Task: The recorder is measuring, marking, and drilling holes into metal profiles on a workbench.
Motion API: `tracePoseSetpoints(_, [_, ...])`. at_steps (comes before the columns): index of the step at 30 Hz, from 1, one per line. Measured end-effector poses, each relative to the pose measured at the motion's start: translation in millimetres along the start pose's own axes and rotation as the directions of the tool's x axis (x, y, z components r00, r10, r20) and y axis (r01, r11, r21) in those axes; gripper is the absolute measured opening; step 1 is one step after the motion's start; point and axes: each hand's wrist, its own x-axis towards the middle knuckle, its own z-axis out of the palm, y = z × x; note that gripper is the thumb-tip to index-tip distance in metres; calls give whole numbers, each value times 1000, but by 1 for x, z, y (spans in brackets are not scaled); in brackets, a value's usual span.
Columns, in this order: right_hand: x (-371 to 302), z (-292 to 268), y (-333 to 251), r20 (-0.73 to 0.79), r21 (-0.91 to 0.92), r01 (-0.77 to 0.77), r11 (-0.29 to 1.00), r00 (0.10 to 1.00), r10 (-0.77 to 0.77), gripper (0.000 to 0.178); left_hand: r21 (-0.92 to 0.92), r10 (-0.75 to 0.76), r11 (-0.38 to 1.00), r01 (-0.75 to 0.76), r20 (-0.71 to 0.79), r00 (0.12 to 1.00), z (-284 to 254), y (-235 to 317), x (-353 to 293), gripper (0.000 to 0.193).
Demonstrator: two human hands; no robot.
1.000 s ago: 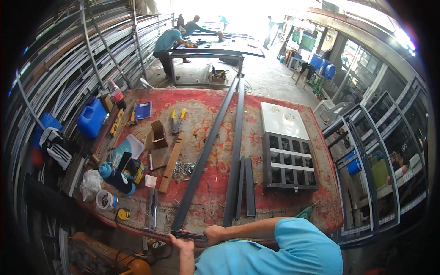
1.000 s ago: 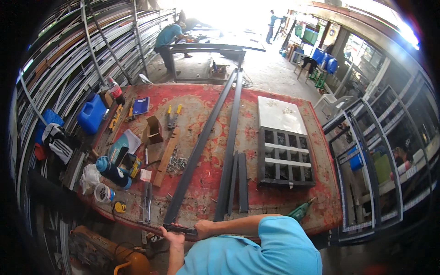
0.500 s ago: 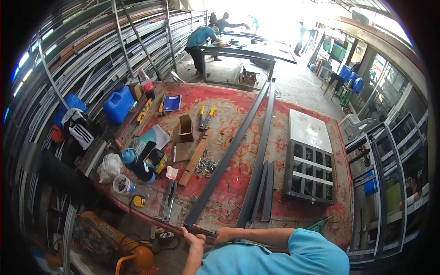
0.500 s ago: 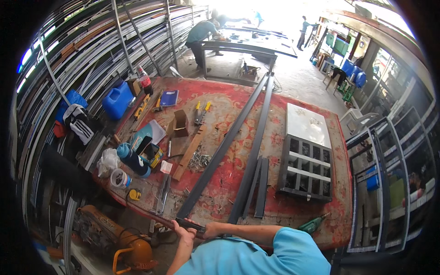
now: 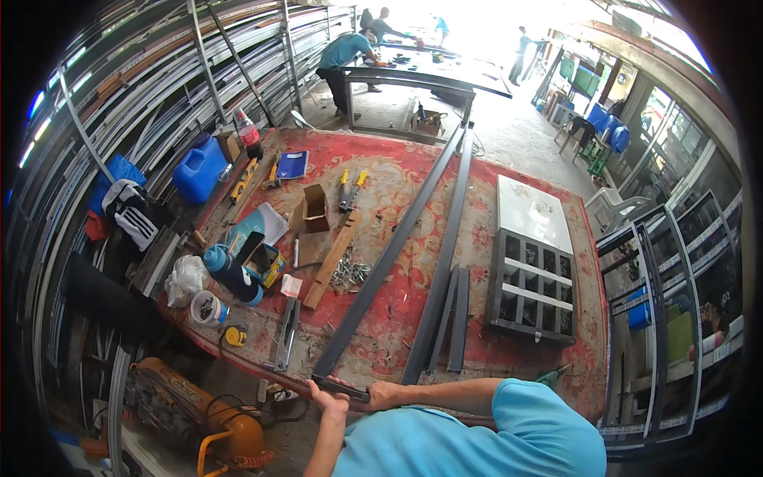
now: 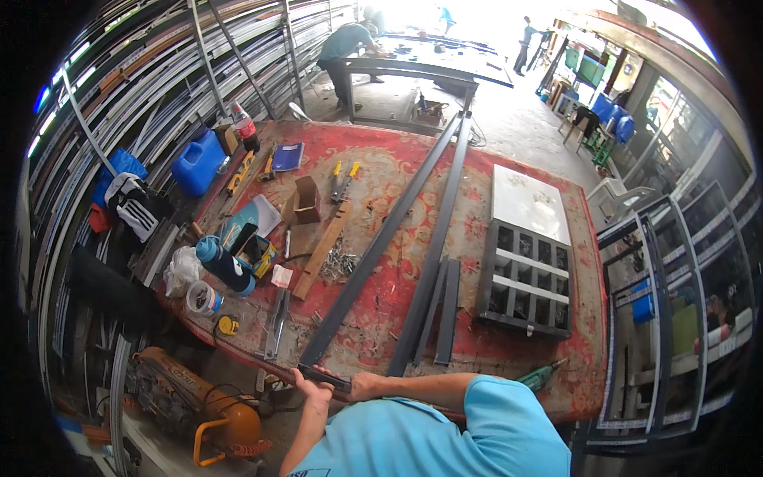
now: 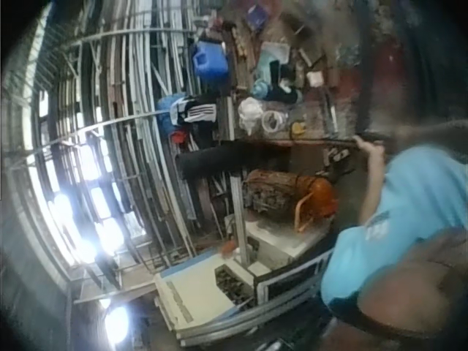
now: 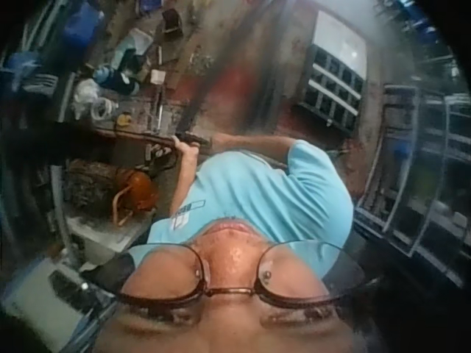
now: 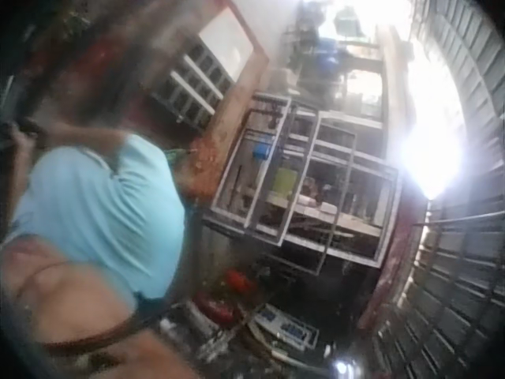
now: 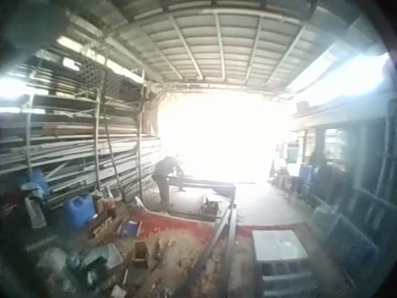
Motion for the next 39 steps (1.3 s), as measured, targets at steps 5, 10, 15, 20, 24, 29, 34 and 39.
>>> tracePoseSetpoints(5, [19,27,27,-201,22,90,996,976,-83,72,-70,-12,997,16,55,998,-9,-5,4,72])
tracePoseSetpoints(10, [4,9,15,-95,-161,133,978,984,-150,50,-44,14,999,-11,67,998,-4,-6,4,69])
tracePoseSetpoints(15, [-47,-63,-62,-24,88,180,980,984,-178,45,-57,66,996,-62,69,995,-9,-9,3,68])
tracePoseSetpoints(20, [-33,-54,-37,72,104,111,988,990,-119,58,-24,49,999,-48,68,996,-4,-5,2,70])
tracePoseSetpoints(24, [-3,-9,3,23,-152,100,983,995,-97,63,-63,24,998,-23,8,1000,7,-3,-2,71])
tracePoseSetpoints(29, [5,0,13,-184,-57,68,996,980,-78,43,-57,9,998,-9,9,1000,8,-1,0,72])
tracePoseSetpoints(34, [-2,-16,22,-144,215,105,971,987,-74,45,160,-23,987,-23,280,960,4,4,-4,68])
tracePoseSetpoints(39, [-53,-32,17,-212,606,188,773,975,-71,50,385,-44,923,-27,174,984,-14,17,-20,55])
